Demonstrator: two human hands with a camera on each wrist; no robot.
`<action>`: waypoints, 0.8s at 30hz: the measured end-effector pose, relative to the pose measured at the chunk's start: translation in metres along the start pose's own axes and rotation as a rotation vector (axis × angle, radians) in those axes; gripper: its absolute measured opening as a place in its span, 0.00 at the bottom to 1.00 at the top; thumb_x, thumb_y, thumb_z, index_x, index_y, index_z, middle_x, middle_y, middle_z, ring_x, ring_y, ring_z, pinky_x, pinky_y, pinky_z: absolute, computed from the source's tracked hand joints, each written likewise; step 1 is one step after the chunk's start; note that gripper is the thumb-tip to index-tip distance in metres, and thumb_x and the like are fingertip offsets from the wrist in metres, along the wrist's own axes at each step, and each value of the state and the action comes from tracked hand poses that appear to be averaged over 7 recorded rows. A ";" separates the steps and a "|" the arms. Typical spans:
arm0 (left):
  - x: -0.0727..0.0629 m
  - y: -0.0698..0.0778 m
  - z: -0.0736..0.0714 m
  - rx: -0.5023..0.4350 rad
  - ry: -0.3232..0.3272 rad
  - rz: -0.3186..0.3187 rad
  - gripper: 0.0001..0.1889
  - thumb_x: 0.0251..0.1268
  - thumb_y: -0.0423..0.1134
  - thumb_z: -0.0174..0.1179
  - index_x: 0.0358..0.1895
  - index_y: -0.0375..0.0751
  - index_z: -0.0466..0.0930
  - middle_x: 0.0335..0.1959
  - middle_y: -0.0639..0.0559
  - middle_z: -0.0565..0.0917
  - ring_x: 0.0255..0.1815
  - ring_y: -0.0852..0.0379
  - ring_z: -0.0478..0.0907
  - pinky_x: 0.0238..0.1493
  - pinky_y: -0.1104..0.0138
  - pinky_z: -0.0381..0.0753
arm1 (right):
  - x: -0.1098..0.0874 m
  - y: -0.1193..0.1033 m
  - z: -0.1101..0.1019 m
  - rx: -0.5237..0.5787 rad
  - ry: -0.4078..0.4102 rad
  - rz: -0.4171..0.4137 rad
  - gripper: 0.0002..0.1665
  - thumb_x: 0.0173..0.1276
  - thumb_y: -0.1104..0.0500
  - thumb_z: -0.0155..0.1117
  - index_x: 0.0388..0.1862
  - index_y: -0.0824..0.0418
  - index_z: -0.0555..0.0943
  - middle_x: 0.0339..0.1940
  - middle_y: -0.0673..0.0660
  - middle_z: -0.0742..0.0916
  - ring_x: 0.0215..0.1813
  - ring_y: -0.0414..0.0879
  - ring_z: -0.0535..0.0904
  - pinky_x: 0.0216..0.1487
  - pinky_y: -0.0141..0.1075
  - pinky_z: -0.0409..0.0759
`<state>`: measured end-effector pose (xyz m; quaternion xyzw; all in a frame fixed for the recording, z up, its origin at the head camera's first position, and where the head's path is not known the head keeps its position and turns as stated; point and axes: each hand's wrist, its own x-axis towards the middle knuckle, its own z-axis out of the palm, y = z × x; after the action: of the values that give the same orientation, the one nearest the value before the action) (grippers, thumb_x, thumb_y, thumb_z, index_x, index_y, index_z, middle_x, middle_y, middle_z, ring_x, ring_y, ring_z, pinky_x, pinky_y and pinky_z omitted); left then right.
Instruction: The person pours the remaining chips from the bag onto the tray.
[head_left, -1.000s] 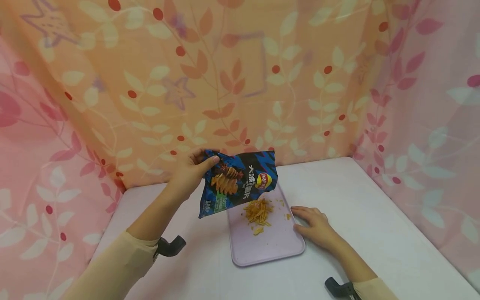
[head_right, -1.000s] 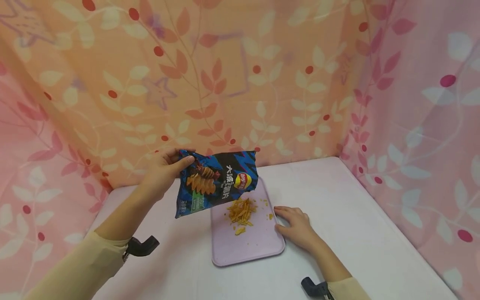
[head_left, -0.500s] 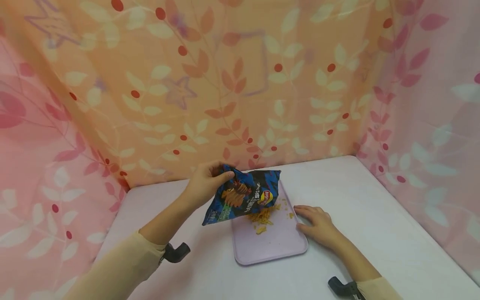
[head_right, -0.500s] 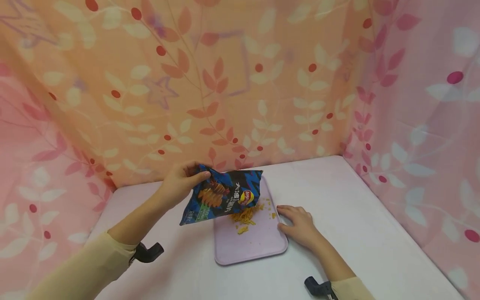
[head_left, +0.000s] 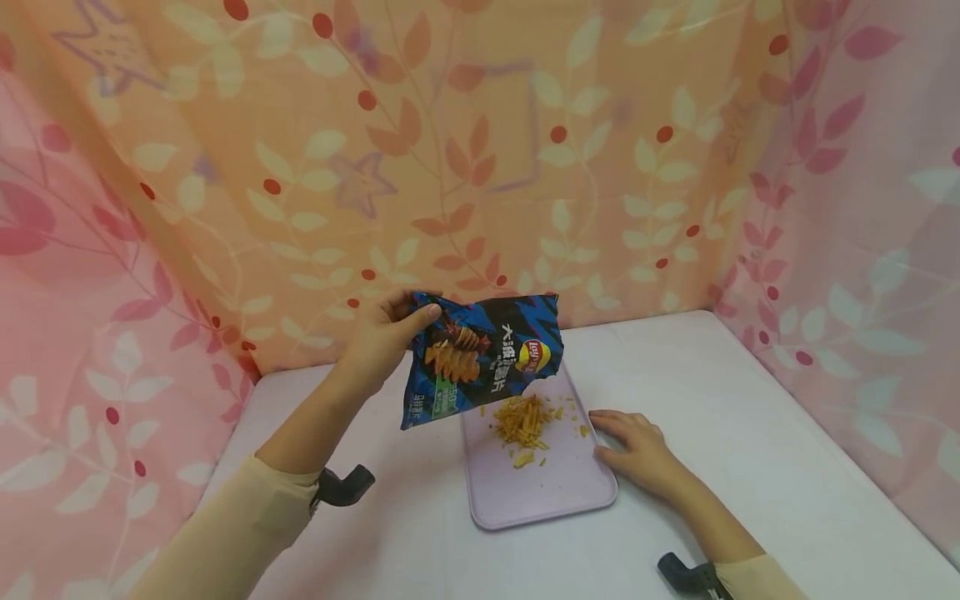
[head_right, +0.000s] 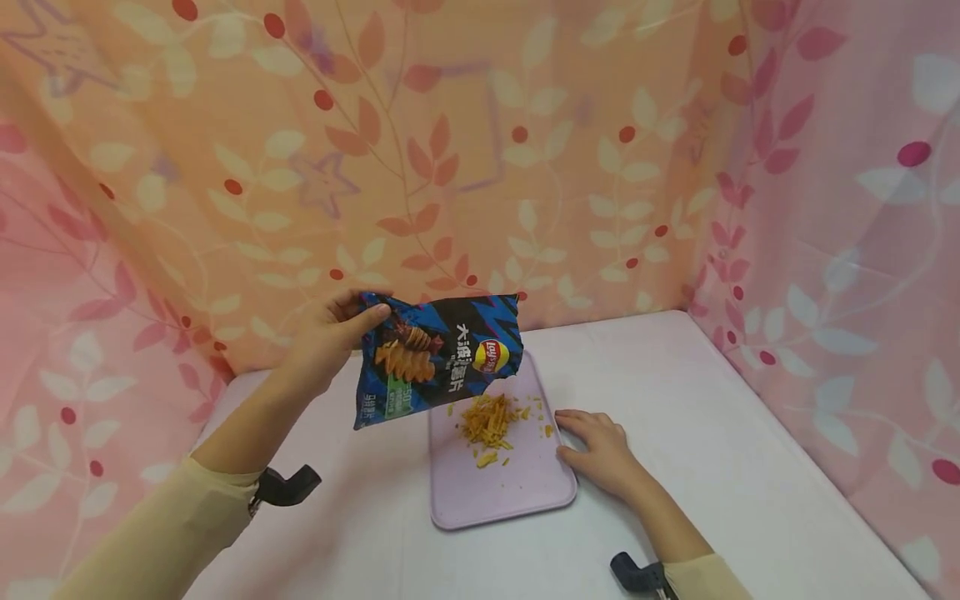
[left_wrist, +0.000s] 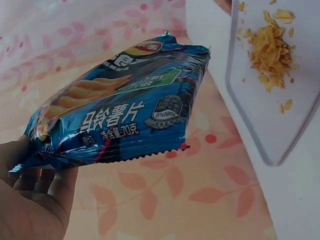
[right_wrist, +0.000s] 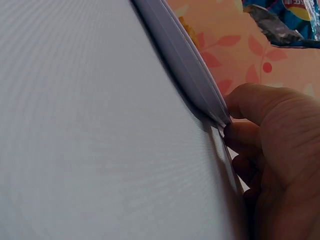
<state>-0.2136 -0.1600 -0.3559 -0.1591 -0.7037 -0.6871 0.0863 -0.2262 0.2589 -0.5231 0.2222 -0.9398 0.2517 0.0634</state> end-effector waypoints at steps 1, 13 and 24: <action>0.000 -0.001 0.002 0.021 -0.008 0.009 0.14 0.75 0.38 0.62 0.59 0.41 0.82 0.44 0.44 0.87 0.40 0.54 0.85 0.40 0.67 0.87 | 0.000 0.001 0.000 0.000 0.002 0.000 0.31 0.66 0.53 0.72 0.68 0.57 0.80 0.70 0.52 0.81 0.68 0.58 0.72 0.59 0.53 0.62; 0.009 0.003 0.013 0.120 -0.086 0.041 0.13 0.74 0.40 0.63 0.57 0.43 0.84 0.37 0.45 0.86 0.34 0.52 0.78 0.35 0.70 0.80 | 0.001 0.004 0.001 -0.012 -0.008 0.002 0.31 0.67 0.53 0.71 0.68 0.56 0.80 0.70 0.52 0.81 0.67 0.56 0.72 0.59 0.53 0.63; 0.009 0.004 0.012 0.165 -0.133 0.038 0.12 0.74 0.38 0.63 0.57 0.44 0.85 0.43 0.46 0.88 0.39 0.52 0.83 0.40 0.69 0.84 | 0.000 0.003 0.003 0.004 -0.013 0.007 0.32 0.67 0.52 0.72 0.69 0.56 0.79 0.71 0.52 0.80 0.68 0.57 0.71 0.61 0.54 0.61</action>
<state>-0.2198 -0.1474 -0.3498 -0.2100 -0.7589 -0.6130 0.0651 -0.2274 0.2591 -0.5272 0.2207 -0.9404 0.2525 0.0559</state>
